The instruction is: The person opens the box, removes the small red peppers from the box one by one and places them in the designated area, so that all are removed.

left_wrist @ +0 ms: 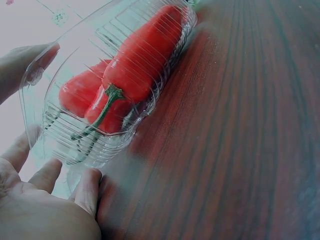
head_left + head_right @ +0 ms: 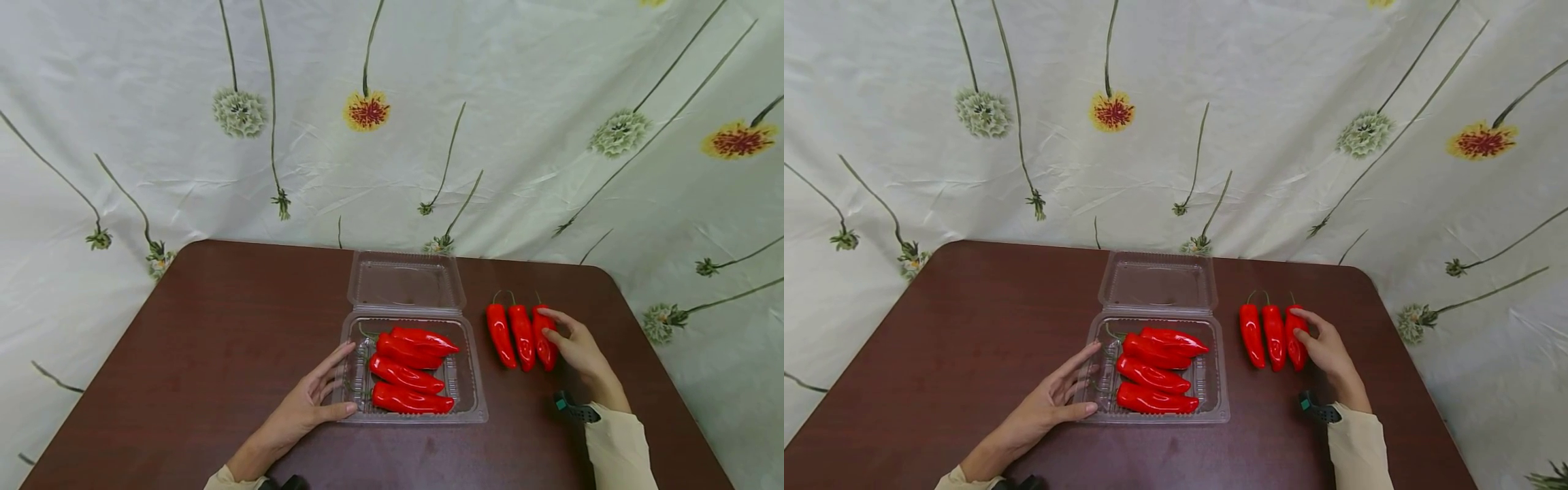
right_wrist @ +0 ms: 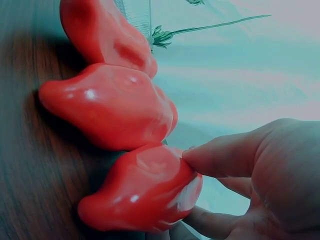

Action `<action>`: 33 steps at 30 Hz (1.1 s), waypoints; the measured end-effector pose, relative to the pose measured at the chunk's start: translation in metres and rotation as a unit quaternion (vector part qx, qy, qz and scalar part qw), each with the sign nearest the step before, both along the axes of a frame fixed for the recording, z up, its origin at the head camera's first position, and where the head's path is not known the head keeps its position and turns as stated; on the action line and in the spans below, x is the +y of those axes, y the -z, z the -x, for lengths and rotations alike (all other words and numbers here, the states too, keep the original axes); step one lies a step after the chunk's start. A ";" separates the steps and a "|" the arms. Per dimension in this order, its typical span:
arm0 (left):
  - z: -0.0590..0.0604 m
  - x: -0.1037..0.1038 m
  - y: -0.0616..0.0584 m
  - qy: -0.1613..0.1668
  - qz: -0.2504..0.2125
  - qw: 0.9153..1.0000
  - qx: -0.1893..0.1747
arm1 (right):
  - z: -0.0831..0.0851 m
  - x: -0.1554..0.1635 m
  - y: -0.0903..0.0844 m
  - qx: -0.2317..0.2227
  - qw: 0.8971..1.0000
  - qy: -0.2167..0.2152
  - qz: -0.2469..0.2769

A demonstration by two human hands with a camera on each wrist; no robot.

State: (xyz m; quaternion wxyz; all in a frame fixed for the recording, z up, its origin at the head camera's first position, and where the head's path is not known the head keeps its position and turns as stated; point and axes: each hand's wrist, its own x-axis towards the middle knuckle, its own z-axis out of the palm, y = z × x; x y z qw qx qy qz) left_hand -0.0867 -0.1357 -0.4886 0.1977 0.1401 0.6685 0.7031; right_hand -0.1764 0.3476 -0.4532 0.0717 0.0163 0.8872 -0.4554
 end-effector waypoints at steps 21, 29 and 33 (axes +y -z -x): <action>-0.001 -0.001 0.000 0.004 -0.002 1.000 0.007 | 0.000 0.000 0.002 -0.002 1.000 0.004 -0.007; 0.000 0.000 0.000 0.004 -0.002 1.000 0.007 | 0.001 0.000 0.004 0.003 1.000 0.001 -0.002; 0.000 0.000 0.000 0.004 -0.001 1.000 0.005 | 0.001 0.000 0.004 0.010 1.000 0.001 0.003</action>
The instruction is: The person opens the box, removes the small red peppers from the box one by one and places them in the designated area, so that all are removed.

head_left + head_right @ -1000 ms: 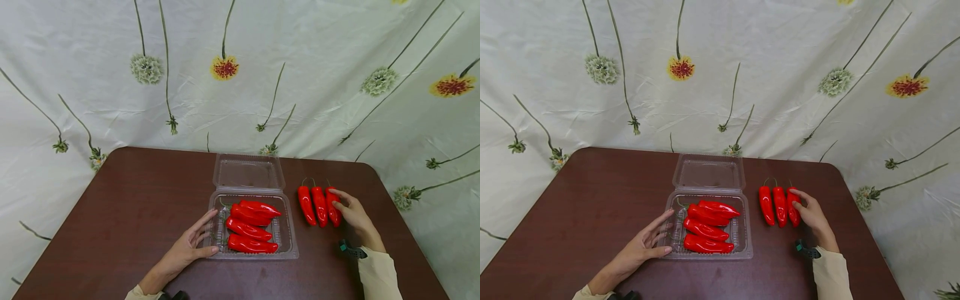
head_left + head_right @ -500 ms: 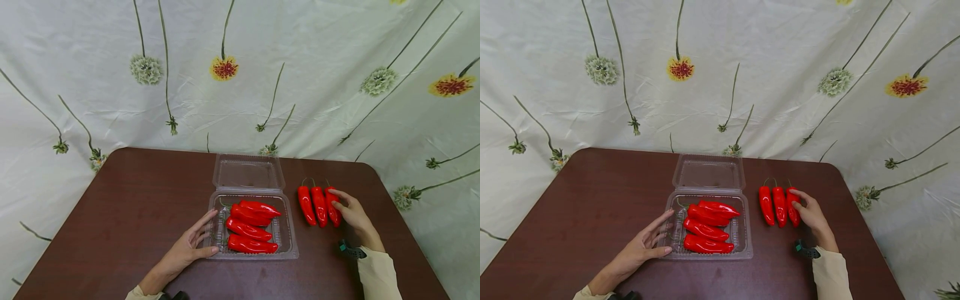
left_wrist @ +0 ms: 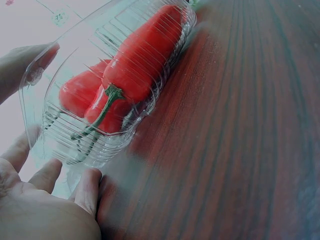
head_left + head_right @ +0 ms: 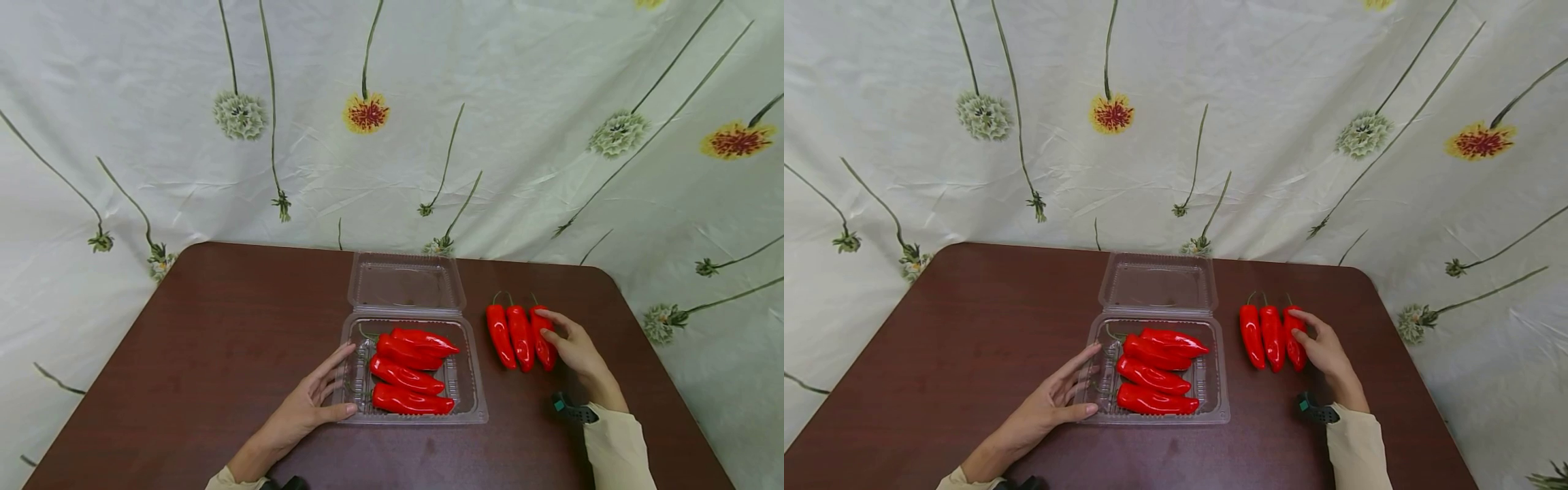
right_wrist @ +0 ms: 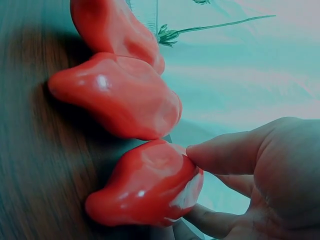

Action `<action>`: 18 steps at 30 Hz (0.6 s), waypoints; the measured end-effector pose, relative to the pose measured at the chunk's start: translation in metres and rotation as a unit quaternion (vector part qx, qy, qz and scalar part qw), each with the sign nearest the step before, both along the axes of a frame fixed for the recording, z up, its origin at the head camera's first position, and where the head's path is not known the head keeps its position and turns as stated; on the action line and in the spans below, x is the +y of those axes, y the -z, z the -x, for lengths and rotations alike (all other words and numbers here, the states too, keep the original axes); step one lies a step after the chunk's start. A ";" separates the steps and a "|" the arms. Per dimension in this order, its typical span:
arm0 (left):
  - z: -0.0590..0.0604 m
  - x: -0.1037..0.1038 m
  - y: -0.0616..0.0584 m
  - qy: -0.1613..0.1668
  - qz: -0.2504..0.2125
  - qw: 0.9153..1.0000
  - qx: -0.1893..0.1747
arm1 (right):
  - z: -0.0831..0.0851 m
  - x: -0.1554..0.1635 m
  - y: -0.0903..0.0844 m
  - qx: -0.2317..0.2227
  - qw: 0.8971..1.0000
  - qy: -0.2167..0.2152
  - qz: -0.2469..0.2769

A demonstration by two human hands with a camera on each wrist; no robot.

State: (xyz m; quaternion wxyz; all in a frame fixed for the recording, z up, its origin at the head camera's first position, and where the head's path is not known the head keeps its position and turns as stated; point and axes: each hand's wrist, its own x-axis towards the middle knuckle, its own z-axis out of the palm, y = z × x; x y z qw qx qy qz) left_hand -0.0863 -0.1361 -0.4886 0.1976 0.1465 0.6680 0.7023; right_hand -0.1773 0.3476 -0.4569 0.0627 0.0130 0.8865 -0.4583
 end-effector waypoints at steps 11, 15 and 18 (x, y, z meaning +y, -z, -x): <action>0.000 0.000 -0.001 0.001 0.000 1.000 -0.004 | -0.001 0.001 -0.001 0.004 1.000 0.000 -0.012; 0.000 0.000 -0.001 0.000 -0.001 1.000 -0.006 | -0.001 0.001 -0.001 -0.005 1.000 0.004 -0.009; 0.000 0.000 0.000 -0.001 -0.001 1.000 -0.007 | -0.002 0.001 -0.002 -0.009 1.000 0.005 -0.003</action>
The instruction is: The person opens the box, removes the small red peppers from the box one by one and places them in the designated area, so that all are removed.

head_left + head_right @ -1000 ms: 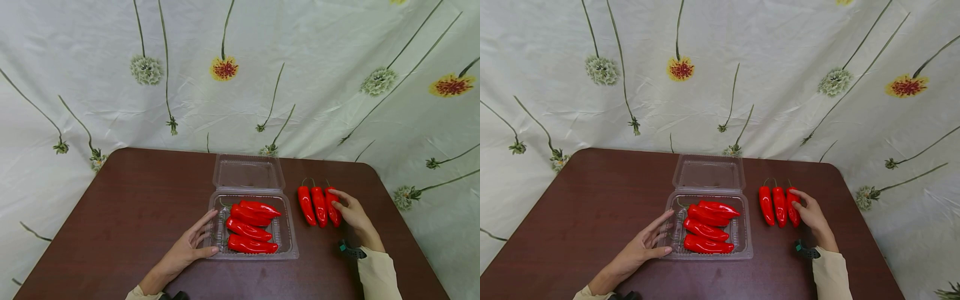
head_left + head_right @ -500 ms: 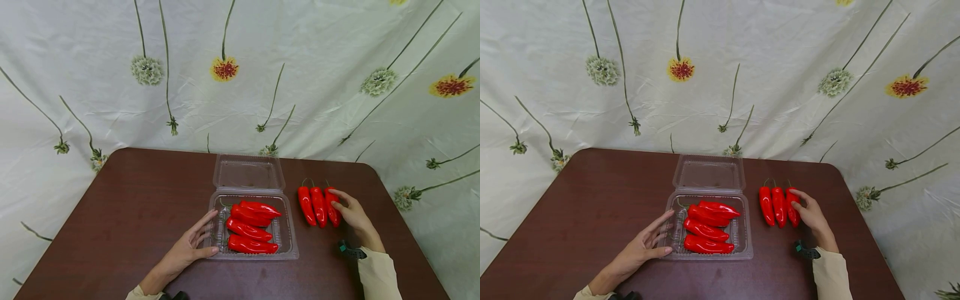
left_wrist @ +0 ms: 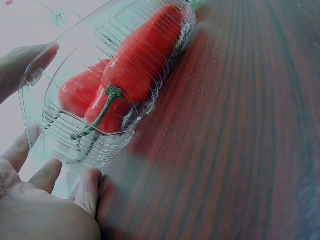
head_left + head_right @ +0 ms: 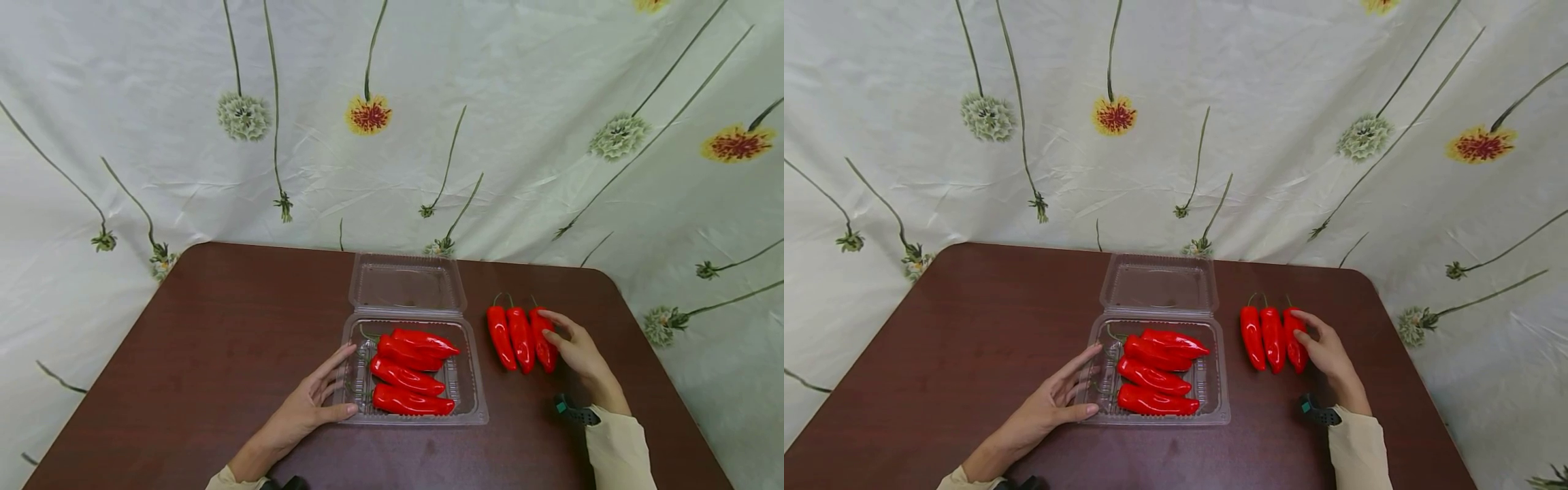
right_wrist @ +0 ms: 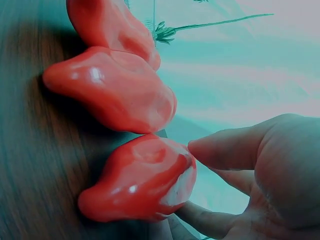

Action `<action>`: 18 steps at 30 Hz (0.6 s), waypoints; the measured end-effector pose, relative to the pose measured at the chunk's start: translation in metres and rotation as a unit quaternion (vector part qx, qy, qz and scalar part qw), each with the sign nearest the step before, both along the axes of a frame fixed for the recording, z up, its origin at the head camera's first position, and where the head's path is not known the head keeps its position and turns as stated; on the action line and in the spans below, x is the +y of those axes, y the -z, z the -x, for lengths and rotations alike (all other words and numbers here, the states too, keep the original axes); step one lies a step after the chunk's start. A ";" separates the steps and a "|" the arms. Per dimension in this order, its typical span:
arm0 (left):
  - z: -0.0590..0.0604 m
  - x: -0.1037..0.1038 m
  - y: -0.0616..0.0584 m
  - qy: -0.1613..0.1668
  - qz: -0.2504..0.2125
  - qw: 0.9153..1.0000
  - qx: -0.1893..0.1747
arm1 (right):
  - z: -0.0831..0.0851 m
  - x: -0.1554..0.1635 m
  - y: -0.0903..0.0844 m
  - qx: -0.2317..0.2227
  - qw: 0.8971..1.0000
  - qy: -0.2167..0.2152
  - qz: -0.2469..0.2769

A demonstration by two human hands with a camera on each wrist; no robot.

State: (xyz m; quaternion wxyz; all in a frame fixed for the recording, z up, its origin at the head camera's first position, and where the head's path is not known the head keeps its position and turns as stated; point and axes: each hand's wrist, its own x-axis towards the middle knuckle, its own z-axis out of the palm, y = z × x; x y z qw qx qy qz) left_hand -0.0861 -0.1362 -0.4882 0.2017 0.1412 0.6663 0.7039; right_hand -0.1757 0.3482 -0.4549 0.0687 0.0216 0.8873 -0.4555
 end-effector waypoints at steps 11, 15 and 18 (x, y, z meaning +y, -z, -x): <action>-0.002 -0.001 -0.001 -0.005 0.010 1.000 0.002 | -0.002 0.003 -0.003 0.012 1.000 0.002 -0.008; -0.002 -0.001 -0.001 -0.003 0.011 1.000 0.008 | -0.001 0.003 -0.005 0.020 1.000 0.002 -0.014; -0.001 -0.001 -0.001 -0.001 0.007 1.000 0.011 | -0.001 0.003 -0.008 0.027 0.999 0.000 -0.030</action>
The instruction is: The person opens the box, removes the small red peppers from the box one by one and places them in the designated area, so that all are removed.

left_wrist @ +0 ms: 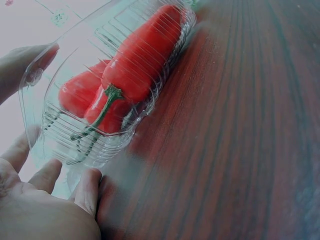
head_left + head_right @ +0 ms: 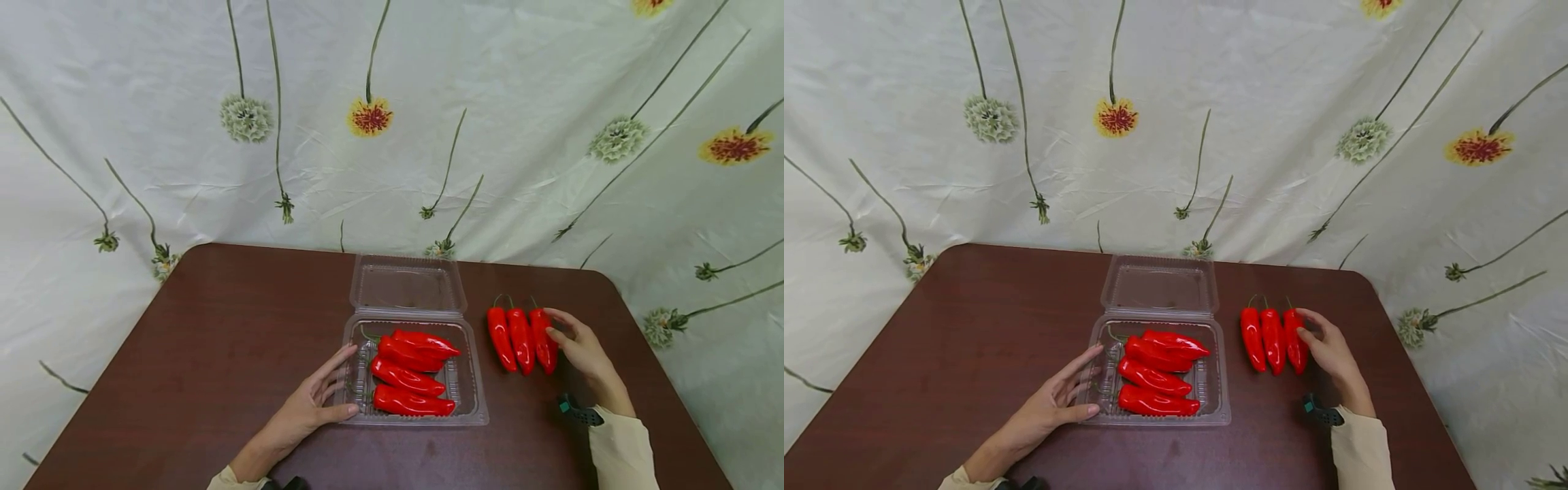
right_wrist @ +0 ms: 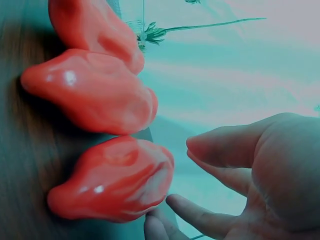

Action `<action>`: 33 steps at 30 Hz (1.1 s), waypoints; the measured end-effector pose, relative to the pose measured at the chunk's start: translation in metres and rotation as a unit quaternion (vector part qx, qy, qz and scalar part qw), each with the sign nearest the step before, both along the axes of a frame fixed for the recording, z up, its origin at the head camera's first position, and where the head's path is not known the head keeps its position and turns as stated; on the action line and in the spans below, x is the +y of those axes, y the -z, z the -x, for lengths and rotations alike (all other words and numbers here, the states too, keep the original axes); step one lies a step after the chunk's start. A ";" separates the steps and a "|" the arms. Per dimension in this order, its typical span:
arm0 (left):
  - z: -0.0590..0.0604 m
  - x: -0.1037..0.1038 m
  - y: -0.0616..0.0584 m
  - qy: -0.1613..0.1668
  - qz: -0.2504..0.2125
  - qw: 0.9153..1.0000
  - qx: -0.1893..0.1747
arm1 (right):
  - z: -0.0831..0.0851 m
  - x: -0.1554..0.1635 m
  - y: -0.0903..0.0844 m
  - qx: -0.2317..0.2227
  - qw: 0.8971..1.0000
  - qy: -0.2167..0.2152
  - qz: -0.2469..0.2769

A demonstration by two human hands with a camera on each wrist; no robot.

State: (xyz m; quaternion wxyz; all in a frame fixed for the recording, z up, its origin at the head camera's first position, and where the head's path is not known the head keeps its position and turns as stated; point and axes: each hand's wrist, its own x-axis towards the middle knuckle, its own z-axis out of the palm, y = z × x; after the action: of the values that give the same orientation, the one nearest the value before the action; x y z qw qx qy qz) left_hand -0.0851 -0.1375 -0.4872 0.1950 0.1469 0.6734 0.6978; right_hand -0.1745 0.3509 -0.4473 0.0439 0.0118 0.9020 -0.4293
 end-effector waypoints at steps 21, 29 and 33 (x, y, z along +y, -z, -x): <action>-0.001 0.000 0.000 -0.007 0.000 1.000 -0.006 | -0.010 -0.038 -0.043 0.075 0.995 -0.052 -0.032; 0.000 0.000 0.001 -0.004 -0.002 1.000 -0.004 | -0.018 -0.061 -0.054 0.092 0.991 -0.093 -0.033; 0.000 0.000 0.000 -0.009 0.001 1.000 -0.014 | -0.022 -0.074 -0.058 0.112 0.986 -0.115 -0.034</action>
State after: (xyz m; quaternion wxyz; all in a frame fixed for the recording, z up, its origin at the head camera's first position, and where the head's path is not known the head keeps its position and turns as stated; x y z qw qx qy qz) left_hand -0.0848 -0.1372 -0.4877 0.1983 0.1314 0.6723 0.7010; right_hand -0.1529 0.2771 -0.3893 -0.0091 -0.1384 0.9106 -0.3892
